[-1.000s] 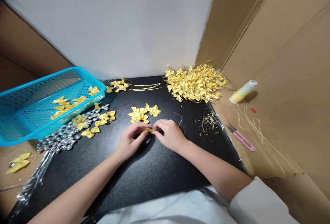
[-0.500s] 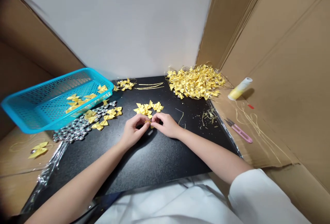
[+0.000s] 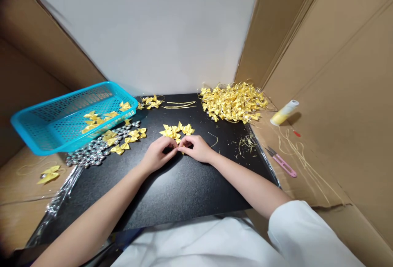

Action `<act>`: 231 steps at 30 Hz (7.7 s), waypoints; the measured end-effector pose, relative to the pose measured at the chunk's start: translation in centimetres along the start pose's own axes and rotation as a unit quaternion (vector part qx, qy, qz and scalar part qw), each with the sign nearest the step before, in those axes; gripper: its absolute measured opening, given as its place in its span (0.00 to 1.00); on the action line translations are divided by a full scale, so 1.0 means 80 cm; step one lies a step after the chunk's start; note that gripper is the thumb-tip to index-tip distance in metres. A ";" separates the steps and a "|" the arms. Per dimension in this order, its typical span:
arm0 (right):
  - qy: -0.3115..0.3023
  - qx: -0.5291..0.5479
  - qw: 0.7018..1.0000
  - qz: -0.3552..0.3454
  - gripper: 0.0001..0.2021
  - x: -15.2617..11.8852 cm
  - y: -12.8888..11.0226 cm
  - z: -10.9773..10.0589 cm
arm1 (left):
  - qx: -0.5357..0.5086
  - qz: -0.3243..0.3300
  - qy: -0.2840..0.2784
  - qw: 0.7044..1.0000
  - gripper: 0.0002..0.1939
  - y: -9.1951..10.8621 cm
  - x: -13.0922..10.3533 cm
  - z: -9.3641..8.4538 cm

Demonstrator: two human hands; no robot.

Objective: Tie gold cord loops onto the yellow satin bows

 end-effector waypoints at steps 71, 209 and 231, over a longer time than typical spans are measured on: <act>-0.003 -0.321 0.947 -0.010 0.17 -0.022 -0.019 -0.029 | 0.202 -0.023 0.229 0.952 0.07 0.005 -0.012 -0.071; 0.094 -0.032 0.994 -0.054 0.02 -0.030 -0.031 -0.024 | -0.087 -0.029 -0.057 0.994 0.06 0.018 -0.004 -0.004; -0.100 -0.164 0.981 -0.021 0.07 -0.032 -0.028 0.013 | -0.085 0.030 -0.128 0.988 0.05 0.030 -0.004 0.000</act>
Point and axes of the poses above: each hand's wrist, its own x-axis towards the middle knuckle, its own z-axis out of the palm, y = z × x, the point moved 10 cm from there along x, towards the middle knuckle, and after that the axes turned 8 degrees about -z, right-handed, at the moved point
